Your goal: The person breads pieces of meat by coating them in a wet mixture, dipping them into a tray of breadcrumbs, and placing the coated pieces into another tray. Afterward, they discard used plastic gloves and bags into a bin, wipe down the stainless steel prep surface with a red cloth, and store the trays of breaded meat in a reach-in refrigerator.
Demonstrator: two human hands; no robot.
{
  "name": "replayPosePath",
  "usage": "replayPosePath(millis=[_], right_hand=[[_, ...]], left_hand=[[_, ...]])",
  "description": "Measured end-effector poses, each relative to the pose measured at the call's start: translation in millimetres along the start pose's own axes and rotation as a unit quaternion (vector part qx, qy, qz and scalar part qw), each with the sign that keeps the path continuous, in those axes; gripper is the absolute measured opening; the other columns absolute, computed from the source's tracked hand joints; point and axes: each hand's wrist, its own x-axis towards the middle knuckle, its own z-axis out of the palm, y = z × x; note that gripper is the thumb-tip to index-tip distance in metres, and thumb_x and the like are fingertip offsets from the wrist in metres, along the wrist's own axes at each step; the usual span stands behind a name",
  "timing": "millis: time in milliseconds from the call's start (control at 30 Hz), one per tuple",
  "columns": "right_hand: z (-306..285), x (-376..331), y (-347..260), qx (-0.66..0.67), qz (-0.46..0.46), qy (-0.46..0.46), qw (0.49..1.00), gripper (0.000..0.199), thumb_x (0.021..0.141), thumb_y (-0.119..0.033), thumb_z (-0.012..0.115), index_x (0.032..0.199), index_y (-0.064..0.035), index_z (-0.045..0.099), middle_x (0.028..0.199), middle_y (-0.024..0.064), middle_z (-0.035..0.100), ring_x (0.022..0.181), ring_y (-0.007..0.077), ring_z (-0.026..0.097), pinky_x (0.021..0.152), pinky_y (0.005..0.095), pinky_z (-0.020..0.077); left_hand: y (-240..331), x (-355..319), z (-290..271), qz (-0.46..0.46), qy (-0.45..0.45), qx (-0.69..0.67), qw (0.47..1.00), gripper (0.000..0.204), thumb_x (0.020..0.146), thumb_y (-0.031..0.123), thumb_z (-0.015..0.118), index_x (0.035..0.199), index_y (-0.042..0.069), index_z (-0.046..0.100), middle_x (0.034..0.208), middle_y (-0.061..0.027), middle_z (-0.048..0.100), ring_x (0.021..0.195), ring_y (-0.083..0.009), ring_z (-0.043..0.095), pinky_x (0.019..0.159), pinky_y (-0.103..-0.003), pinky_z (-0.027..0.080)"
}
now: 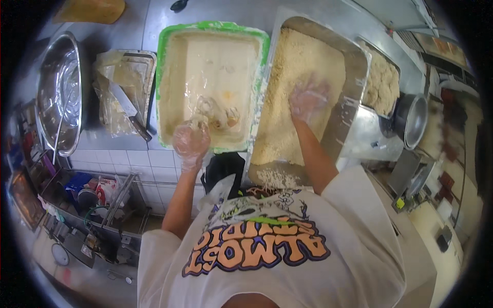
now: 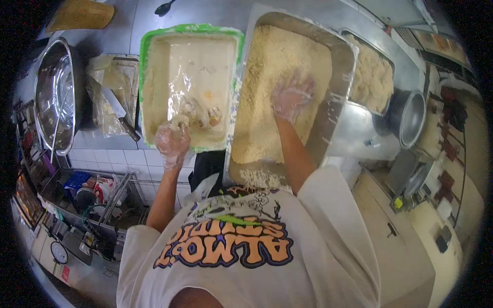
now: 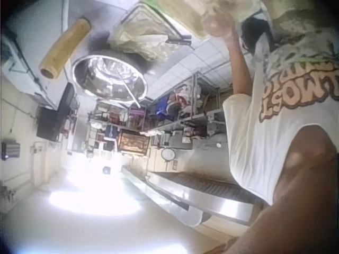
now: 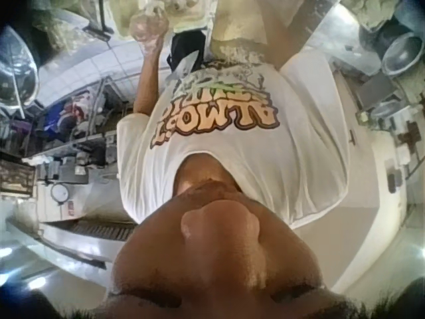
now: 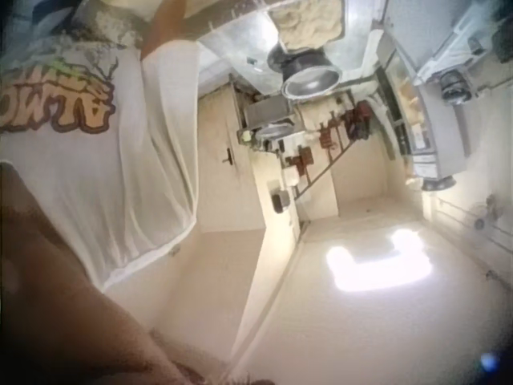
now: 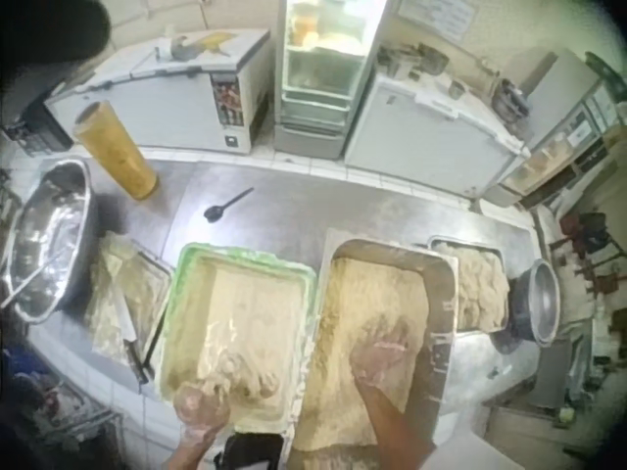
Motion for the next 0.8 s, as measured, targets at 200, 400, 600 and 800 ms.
replayPosePath(millis=[200,400,600,800], right_hand=[[18,-29,23,0.574,0.064,0.021,0.816,0.065,0.096,-0.047,0.043,0.15,-0.012,0.033,0.148,0.0257,0.033,0.136,0.0421,0.033,0.109,0.0584,0.0253],[-16,-7,18,0.077,-0.017,0.005,0.997,0.063,0.095,-0.043,0.041,0.148,-0.0094,0.037,0.156,0.016,0.028,0.143,0.0379,0.024,0.116,0.0555,0.016],[23,34,18,-0.054,0.03,-0.009,0.998,0.075,0.093,-0.055,0.046,0.153,-0.0137,0.027,0.152,0.0256,0.028,0.138,0.043,0.031,0.113,0.0569,0.0214],[-11,10,36,-0.021,0.016,0.047,0.999,0.078,0.091,-0.057,0.048,0.153,-0.0129,0.026,0.151,0.0265,0.029,0.14,0.0419,0.028,0.113,0.0568,0.0221]], left_hand=[[8,22,-9,-0.012,-0.021,-0.027,0.999,0.025,0.074,0.021,0.077,0.087,0.005,0.063,0.082,-0.0156,0.062,0.074,-0.035,0.062,0.066,-0.045,0.05],[5,15,-14,0.016,-0.002,0.006,1.0,0.02,0.076,0.021,0.076,0.086,0.007,0.066,0.079,-0.0134,0.063,0.07,-0.0317,0.062,0.061,-0.043,0.049],[3,18,-8,0.001,-0.01,-0.018,1.0,0.019,0.076,0.019,0.075,0.087,0.007,0.066,0.083,-0.0144,0.064,0.073,-0.0347,0.062,0.064,-0.045,0.049],[-5,10,-5,0.013,-0.025,-0.046,0.999,0.021,0.076,0.022,0.075,0.082,0.006,0.061,0.079,-0.0156,0.059,0.068,-0.0344,0.059,0.058,-0.045,0.046]])
